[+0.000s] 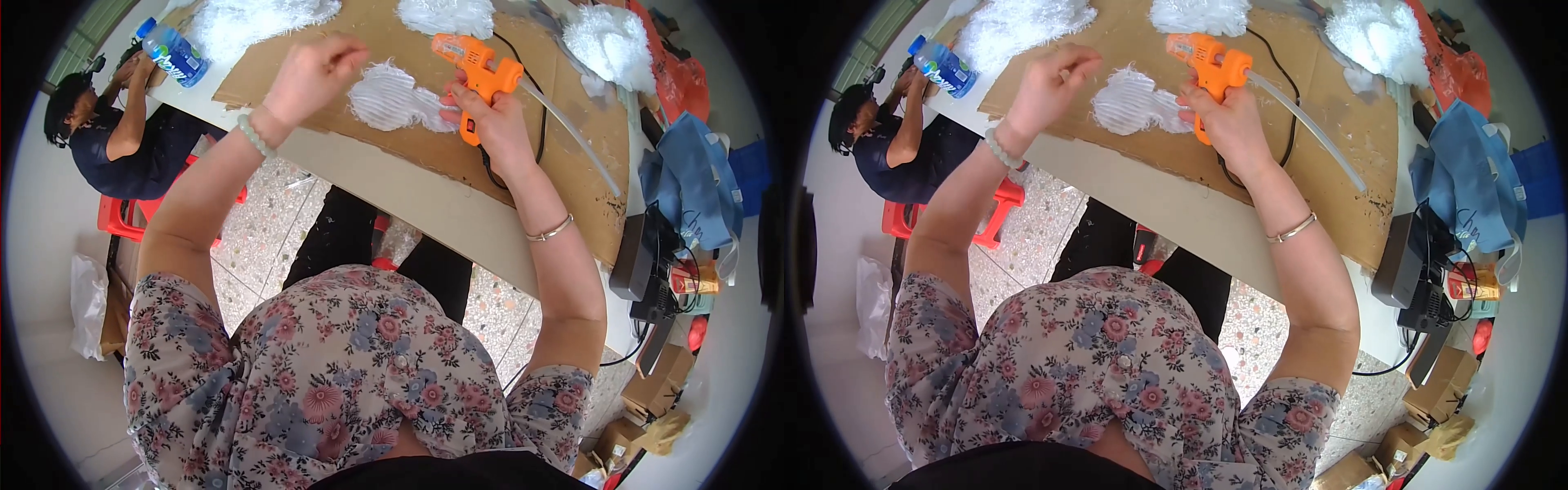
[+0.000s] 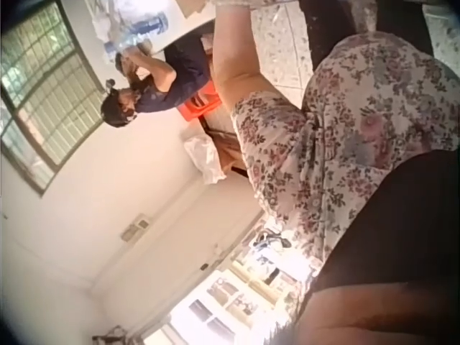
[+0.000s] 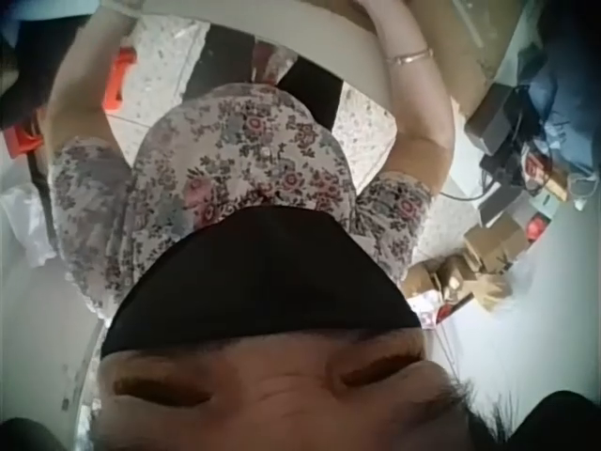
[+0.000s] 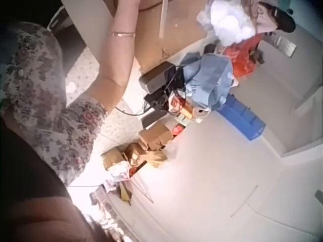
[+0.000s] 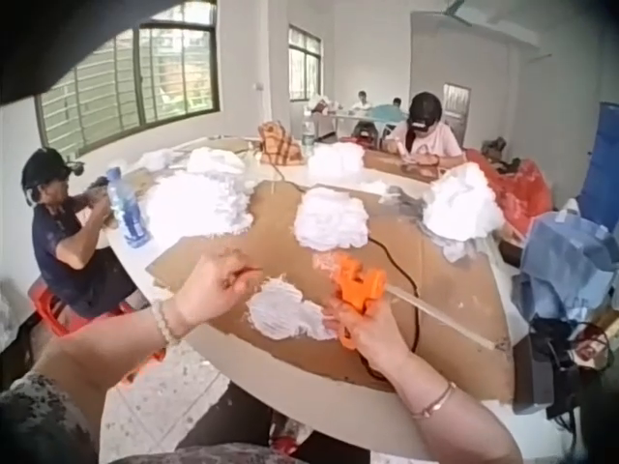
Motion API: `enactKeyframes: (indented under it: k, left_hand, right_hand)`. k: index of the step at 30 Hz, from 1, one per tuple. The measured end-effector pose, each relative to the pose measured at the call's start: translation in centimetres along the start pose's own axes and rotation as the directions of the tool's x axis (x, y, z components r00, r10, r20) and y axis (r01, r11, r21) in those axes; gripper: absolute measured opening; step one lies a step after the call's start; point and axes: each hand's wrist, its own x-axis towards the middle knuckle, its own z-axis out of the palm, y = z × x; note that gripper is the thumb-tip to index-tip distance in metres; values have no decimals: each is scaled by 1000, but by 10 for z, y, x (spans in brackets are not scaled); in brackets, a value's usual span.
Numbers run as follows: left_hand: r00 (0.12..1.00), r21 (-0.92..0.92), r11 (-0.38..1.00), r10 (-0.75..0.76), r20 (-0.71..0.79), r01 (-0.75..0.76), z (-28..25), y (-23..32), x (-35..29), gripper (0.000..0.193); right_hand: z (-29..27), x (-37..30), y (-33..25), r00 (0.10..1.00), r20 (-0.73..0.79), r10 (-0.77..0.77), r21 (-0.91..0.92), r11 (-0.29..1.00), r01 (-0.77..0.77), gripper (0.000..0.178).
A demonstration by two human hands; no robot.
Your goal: Apply hot glue to white stuffing materials to attach them to a base part, likely for a toy.
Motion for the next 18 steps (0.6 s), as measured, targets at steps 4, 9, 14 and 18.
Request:
enactKeyframes:
  k: [4,9,14,18]
  left_hand:
    - [891,50,959,238,386,-278,16,24,-15,26]
    - [854,49,914,355,380,-402,26,7,-22,36]
    - [846,19,930,324,423,-366,23,14,-23,43]
    - [821,131,892,331,465,-434,18,23,-21,46]
  right_hand:
    - [3,3,-2,999,-21,35,6,999,-35,33]
    - [-3,4,-14,1000,-4,31,-189,981,-31,32]
    - [-16,5,-17,1000,9,-10,-416,909,13,22]
    - [-9,-2,-26,998,-14,-63,-515,856,46,21]
